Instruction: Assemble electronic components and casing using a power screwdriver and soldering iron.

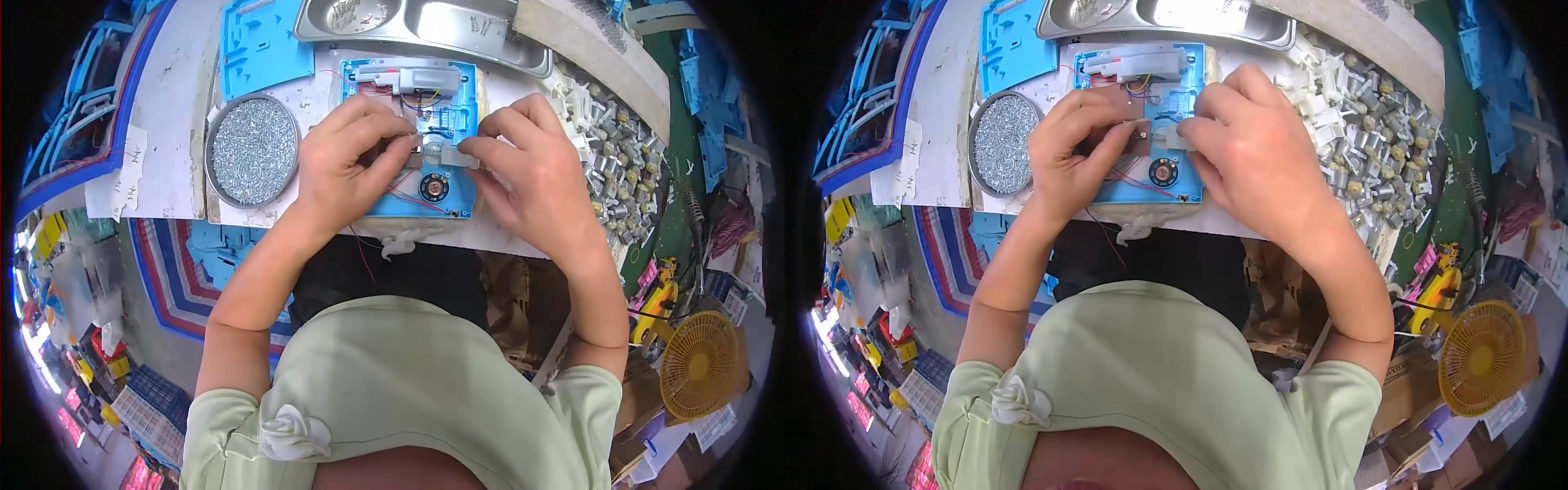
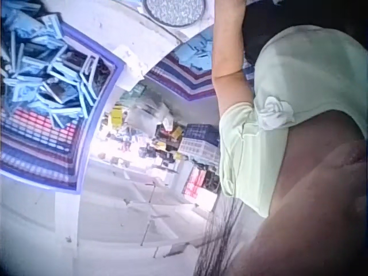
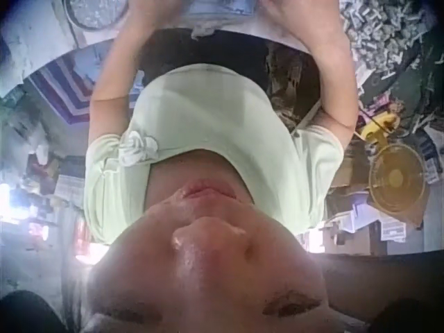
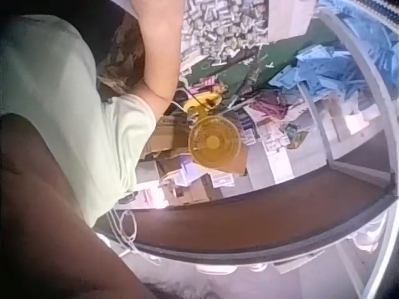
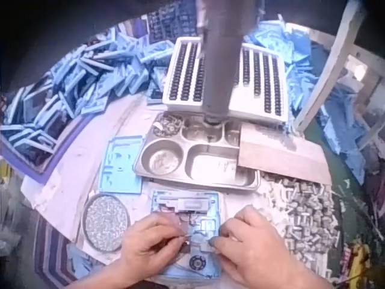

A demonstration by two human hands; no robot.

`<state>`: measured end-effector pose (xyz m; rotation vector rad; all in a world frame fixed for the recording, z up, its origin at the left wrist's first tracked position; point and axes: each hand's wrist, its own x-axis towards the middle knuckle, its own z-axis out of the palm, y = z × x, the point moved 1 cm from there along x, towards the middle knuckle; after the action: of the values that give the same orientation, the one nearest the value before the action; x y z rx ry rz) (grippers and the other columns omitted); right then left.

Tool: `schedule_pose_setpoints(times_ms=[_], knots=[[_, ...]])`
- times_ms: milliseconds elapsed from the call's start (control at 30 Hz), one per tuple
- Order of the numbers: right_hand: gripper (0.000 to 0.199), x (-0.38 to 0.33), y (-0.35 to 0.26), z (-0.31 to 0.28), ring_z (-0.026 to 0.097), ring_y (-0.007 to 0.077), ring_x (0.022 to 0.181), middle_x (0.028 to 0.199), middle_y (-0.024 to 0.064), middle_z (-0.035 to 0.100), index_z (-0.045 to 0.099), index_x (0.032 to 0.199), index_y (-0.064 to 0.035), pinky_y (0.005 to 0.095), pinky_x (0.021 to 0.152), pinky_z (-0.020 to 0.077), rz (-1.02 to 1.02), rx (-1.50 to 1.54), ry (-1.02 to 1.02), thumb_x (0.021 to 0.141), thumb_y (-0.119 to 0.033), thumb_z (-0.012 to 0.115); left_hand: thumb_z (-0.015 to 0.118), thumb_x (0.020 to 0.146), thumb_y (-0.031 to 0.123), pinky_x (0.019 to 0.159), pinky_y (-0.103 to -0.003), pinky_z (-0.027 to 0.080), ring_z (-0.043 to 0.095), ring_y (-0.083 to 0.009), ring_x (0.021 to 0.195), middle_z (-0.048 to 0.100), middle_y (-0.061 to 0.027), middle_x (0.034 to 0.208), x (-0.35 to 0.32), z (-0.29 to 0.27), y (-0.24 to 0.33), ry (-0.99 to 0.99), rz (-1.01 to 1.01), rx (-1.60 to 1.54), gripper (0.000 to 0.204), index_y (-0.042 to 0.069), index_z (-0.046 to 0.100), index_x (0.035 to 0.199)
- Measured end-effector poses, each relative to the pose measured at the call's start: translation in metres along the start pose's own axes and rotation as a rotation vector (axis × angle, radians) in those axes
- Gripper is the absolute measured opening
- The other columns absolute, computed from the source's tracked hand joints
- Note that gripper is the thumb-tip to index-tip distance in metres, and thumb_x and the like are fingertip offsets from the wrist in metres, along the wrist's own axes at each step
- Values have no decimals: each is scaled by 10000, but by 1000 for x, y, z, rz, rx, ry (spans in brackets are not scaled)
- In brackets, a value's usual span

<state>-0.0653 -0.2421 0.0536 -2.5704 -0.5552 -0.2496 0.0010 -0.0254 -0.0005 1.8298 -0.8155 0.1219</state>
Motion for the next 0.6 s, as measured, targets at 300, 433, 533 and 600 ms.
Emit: schedule_pose_setpoints(times_ms=[300,433,533,600], knots=[[283,-19,33,35,602,285,940,968,65,671,762,973,-69,373,815,509,40,320,120,698,-75,827,775,820,-28,552,-272,502,648,-145,658,683,-64,854,1,-1,0,-27,-29,-41,128,28,724,923],[230,-7,18,36,589,310,934,944,82,653,726,940,-51,388,800,508,82,267,43,718,-48,786,774,810,-17,560,-285,502,647,-176,655,678,-62,839,-1,-3,0,-37,-41,-54,136,40,721,921],[209,-1,6,30,574,331,940,930,98,634,691,924,-42,409,806,504,127,191,-28,726,-25,754,783,791,18,620,-319,507,650,-208,712,673,-64,895,-2,-1,0,-68,1,16,182,60,721,957],[212,-2,5,30,563,344,946,934,106,622,669,922,-37,427,817,501,165,192,-40,723,-10,737,794,774,56,693,-354,505,646,-235,784,659,-73,969,2,-1,1,-147,86,109,235,75,720,997]])
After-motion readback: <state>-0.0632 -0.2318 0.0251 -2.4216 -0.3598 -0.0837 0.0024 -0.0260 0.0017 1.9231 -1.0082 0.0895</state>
